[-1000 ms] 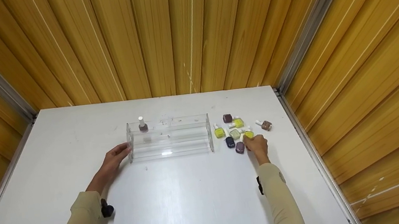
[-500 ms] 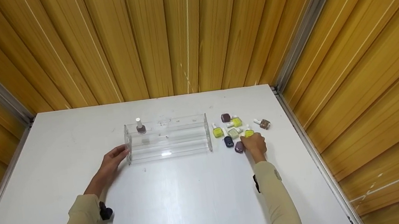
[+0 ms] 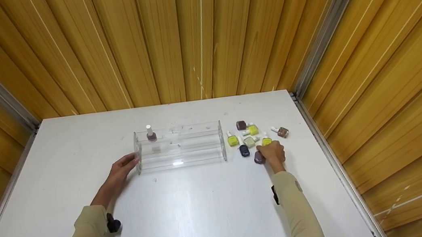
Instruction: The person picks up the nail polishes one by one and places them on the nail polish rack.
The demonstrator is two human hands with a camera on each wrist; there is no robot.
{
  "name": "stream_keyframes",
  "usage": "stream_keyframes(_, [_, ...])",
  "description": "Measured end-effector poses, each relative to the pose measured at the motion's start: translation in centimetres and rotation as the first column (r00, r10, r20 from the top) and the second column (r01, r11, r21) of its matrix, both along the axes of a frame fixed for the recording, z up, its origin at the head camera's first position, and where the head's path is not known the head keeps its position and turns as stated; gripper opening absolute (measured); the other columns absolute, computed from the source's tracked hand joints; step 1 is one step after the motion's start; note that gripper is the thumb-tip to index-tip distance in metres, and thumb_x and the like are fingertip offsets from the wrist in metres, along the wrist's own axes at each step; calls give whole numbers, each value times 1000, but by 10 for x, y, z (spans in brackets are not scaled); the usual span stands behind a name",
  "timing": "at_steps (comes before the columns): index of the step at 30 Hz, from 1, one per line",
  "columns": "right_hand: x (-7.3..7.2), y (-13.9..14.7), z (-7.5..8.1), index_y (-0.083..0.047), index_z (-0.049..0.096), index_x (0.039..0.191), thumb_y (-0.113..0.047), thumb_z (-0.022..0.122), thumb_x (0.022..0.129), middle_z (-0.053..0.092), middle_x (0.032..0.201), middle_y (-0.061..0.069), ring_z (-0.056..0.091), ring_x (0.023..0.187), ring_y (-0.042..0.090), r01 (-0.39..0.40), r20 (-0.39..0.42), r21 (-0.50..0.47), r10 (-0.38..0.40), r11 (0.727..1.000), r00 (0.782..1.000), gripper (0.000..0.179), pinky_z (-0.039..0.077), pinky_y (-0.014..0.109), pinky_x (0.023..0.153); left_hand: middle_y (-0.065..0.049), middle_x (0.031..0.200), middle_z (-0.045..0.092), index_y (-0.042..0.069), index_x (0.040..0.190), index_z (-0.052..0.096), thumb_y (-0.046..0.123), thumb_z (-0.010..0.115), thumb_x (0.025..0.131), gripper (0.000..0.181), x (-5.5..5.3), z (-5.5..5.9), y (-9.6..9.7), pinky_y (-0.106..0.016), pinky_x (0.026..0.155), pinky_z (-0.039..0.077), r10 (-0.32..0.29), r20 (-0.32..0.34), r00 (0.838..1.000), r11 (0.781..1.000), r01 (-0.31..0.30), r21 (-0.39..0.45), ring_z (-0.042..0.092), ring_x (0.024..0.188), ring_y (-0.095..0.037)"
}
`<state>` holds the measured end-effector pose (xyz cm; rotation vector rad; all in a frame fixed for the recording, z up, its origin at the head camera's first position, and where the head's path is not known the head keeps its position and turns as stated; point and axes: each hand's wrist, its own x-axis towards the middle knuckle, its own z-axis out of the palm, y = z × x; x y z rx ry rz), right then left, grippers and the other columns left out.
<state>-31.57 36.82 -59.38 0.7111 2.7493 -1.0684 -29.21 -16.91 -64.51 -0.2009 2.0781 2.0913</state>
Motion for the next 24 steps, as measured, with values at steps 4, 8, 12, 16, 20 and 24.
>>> stream_keyframes(4, [1, 5, 2, -5, 58, 84, -34, 75, 87, 56, 66, -2, 53, 55, 9, 21, -27, -57, -23, 998, 999, 33, 46, 21, 47, -16, 147, 57, 5, 144, 54, 28, 69, 99, 53, -1, -1, 1, -48, 128, 27, -5, 5, 1000, 1000, 5, -7, 46, 143, -29])
stream_keyframes(8, [2, 5, 3, 2, 67, 96, -32, 76, 89, 61, 74, -3, 56, 61, 7, 34, -87, -123, -45, 992, 995, 36, 51, 18, 52, -16, 147, 57, 5, 144, 55, 29, 71, 98, 55, -3, 0, -1, -47, 128, 27, -5, 16, 1000, 1000, 5, 3, 46, 143, -28])
stream_keyframes(12, [3, 3, 4, 4, 70, 112, -29, 76, 91, 66, 81, -5, 58, 68, 3, 24, -171, -202, -60, 979, 983, 40, 53, 16, 57, -16, 149, 55, 5, 145, 54, 30, 70, 98, 55, -2, 3, -4, -47, 128, 26, -5, 9, 1000, 1000, 5, 6, 45, 144, -28])
stream_keyframes(16, [6, 2, 5, 6, 68, 121, -24, 75, 93, 67, 79, -11, 64, 69, 0, 6, -225, -295, -76, 955, 971, 42, 56, 15, 61, -16, 150, 53, 5, 146, 53, 28, 68, 100, 53, 1, 5, -6, -48, 128, 25, -10, -2, 1000, 1000, 10, 4, 44, 144, -29])
stream_keyframes(20, [9, 5, 4, 8, 66, 123, -19, 75, 93, 68, 74, -15, 68, 65, 0, -1, -270, -345, -98, 939, 958, 41, 59, 16, 63, -17, 150, 53, 4, 146, 52, 30, 68, 100, 56, 2, 4, -4, -48, 129, 25, -26, -10, 1000, 1000, 26, 5, 44, 145, -29])
stream_keyframes(24, [9, 9, 6, 9, 65, 121, -18, 74, 94, 66, 74, -18, 69, 66, -1, -10, -308, -353, -106, 936, 946, 39, 60, 17, 65, -17, 151, 53, 4, 146, 52, 31, 69, 99, 57, 1, 3, -1, -48, 129, 25, -25, -9, 1000, 1000, 25, 4, 43, 145, -29])
